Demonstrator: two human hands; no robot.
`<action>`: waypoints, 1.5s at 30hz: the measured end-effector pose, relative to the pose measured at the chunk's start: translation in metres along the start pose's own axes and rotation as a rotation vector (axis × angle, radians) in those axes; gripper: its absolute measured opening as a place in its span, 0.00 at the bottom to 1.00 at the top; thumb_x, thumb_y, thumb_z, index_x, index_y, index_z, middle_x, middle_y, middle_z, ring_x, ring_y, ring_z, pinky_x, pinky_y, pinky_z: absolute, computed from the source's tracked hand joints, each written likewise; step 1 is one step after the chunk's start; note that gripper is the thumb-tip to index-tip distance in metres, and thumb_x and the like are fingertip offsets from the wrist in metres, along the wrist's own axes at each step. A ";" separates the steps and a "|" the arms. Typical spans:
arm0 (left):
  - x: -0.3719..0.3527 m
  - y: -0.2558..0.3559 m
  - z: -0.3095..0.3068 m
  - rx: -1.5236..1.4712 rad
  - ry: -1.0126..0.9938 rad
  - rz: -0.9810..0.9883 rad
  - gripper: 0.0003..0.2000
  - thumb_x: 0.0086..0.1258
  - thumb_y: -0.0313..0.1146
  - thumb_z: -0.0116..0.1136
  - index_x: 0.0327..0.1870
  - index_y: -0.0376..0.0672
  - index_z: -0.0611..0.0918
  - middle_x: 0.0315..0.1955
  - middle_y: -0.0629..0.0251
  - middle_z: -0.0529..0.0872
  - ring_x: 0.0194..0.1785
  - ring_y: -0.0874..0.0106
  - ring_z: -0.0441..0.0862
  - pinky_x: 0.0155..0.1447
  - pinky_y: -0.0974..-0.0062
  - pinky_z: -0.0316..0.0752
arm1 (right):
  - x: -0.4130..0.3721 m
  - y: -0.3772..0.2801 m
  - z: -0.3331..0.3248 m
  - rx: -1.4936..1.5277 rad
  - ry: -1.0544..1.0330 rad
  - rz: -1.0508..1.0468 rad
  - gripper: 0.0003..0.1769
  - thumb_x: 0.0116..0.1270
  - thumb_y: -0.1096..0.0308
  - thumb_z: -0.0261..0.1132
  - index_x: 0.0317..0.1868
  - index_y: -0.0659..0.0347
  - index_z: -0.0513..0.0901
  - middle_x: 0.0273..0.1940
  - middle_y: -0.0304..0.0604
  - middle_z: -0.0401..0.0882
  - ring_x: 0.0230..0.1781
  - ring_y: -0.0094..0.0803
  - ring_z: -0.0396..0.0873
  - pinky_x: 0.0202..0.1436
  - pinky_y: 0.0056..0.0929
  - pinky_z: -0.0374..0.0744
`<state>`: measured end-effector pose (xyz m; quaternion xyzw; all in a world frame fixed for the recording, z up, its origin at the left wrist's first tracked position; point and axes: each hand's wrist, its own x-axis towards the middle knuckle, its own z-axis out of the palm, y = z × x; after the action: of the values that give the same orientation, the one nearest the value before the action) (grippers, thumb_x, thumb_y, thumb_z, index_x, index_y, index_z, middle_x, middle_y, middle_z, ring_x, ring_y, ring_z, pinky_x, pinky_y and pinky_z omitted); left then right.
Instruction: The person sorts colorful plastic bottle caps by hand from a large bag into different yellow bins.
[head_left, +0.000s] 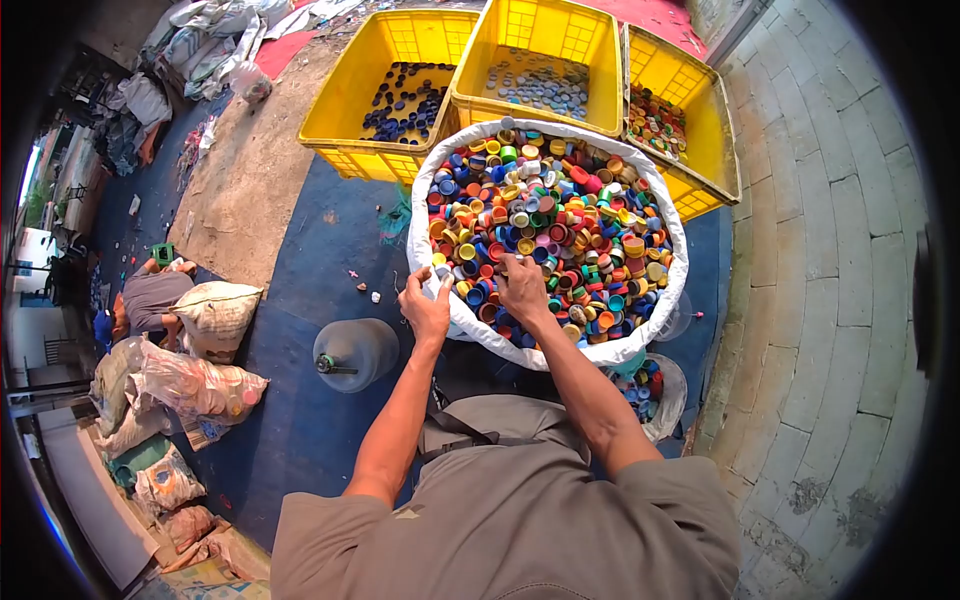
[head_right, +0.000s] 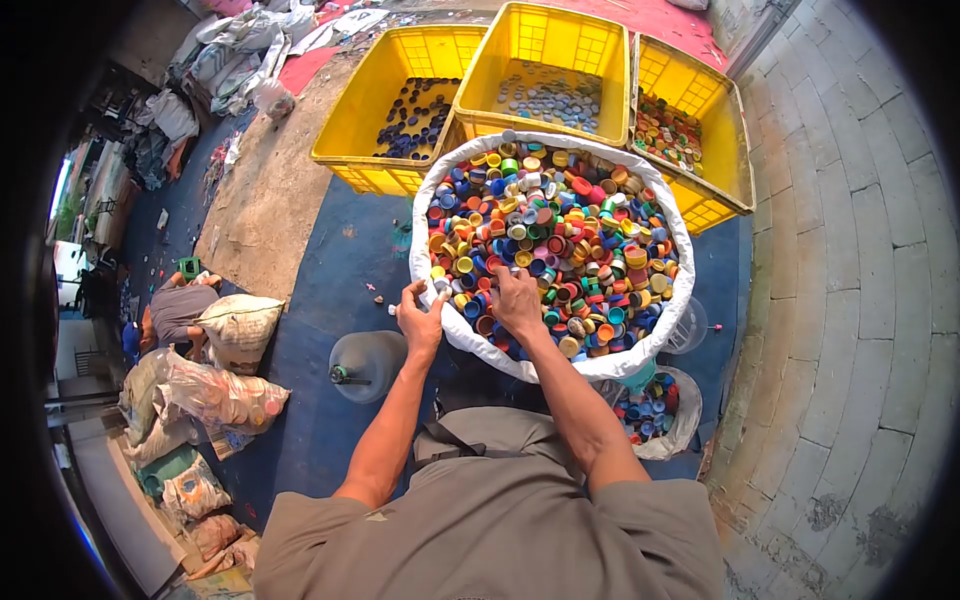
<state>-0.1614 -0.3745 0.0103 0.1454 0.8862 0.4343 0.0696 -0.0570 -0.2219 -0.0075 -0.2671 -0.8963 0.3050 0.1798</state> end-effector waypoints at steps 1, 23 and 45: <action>-0.005 -0.001 -0.003 0.014 -0.026 -0.024 0.21 0.56 0.37 0.70 0.50 0.42 0.79 0.45 0.61 0.83 0.54 0.58 0.74 0.60 0.61 0.65 | 0.005 -0.001 0.004 -0.034 -0.018 -0.034 0.20 0.55 0.71 0.69 0.48 0.61 0.77 0.35 0.45 0.84 0.42 0.46 0.77 0.48 0.40 0.74; -0.011 0.010 0.029 0.221 -0.247 0.439 0.22 0.53 0.35 0.69 0.50 0.45 0.78 0.40 0.65 0.83 0.49 0.62 0.72 0.54 0.61 0.64 | -0.012 0.023 -0.022 0.131 0.139 0.141 0.16 0.53 0.75 0.69 0.44 0.62 0.80 0.33 0.45 0.83 0.36 0.42 0.78 0.42 0.36 0.75; 0.008 0.003 0.056 0.506 -0.514 0.526 0.28 0.49 0.29 0.64 0.56 0.46 0.77 0.42 0.67 0.85 0.47 0.63 0.76 0.53 0.59 0.61 | -0.091 0.015 -0.038 0.204 0.034 0.189 0.15 0.56 0.78 0.65 0.46 0.65 0.78 0.37 0.48 0.84 0.40 0.42 0.81 0.46 0.36 0.78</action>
<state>-0.1547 -0.3280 -0.0213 0.4817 0.8514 0.1562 0.1369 0.0385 -0.2484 -0.0033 -0.3359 -0.8283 0.4056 0.1916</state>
